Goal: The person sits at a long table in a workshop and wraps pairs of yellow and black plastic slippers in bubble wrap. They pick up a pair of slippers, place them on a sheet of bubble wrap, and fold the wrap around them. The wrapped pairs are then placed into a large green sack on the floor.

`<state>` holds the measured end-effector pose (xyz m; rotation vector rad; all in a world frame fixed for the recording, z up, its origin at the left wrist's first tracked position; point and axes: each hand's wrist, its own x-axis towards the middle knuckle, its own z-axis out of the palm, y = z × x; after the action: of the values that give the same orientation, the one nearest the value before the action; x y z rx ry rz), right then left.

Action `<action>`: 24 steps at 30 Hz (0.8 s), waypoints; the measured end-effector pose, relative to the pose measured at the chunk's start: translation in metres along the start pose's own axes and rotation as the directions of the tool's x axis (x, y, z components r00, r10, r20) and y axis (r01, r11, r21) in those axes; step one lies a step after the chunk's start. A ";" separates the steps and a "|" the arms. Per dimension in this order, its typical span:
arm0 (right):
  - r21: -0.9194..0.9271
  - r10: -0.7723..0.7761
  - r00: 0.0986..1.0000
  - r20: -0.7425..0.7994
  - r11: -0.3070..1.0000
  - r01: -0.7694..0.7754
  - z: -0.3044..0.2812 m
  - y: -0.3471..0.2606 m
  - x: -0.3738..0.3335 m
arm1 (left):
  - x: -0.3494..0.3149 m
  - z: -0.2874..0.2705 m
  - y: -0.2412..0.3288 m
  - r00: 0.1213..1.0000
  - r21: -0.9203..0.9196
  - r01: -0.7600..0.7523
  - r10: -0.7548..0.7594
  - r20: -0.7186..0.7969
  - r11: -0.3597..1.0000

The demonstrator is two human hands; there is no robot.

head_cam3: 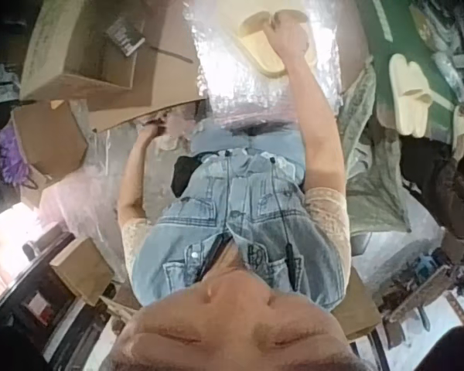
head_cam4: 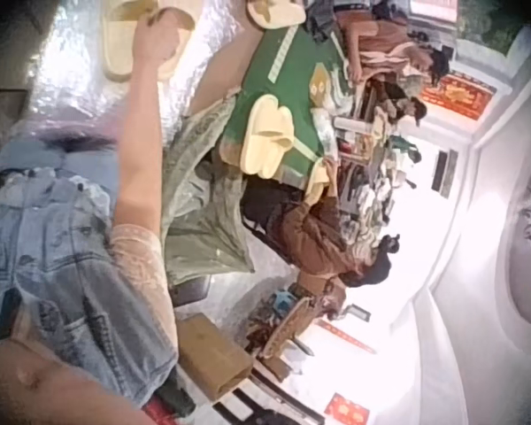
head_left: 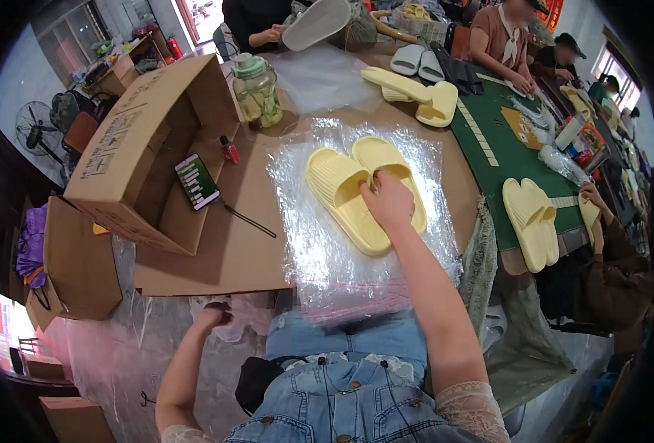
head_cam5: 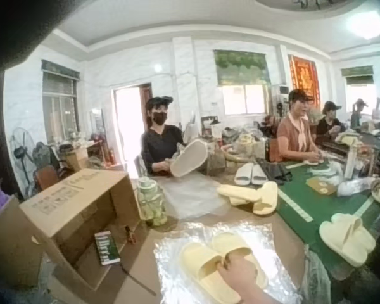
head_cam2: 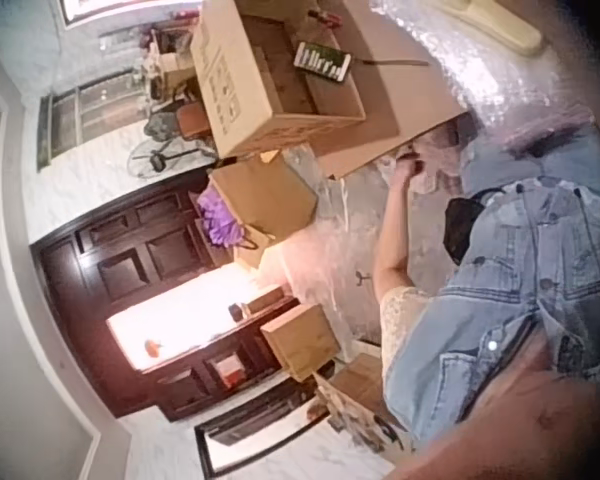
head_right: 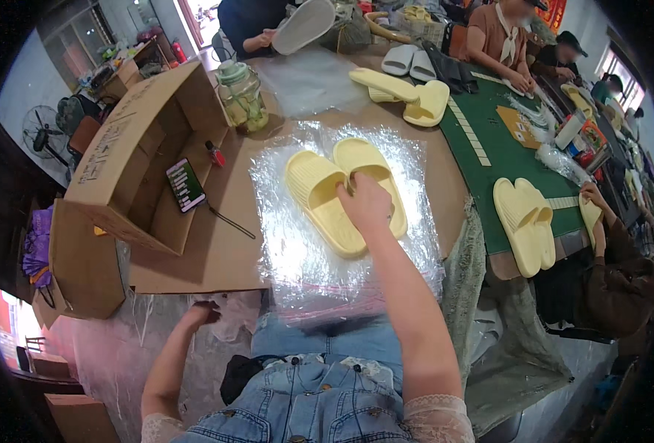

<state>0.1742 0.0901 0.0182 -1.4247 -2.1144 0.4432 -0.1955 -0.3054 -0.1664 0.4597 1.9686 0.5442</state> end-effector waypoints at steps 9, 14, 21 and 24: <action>-0.011 0.010 1.000 -0.009 1.000 -0.010 0.001 0.008 -0.001 | 0.002 0.009 0.044 0.724 0.826 -0.202 0.648 -0.236 0.526; 0.014 -0.012 1.000 -0.002 1.000 0.012 0.005 0.006 0.001 | -0.018 0.029 0.023 0.725 0.710 -0.327 0.648 -0.234 0.623; -0.036 0.005 0.999 0.050 0.999 -0.003 0.002 0.006 0.001 | -0.140 0.056 0.127 0.801 0.601 -0.589 0.294 0.521 0.541; -0.112 -0.040 0.997 0.070 0.993 0.047 0.010 0.011 0.005 | -0.201 0.070 0.203 0.534 0.089 -0.777 0.578 0.617 0.623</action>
<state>0.1750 0.0998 0.0053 -1.4415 -2.2522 0.3638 -0.0292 -0.2329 0.0651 1.5193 1.2516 0.4574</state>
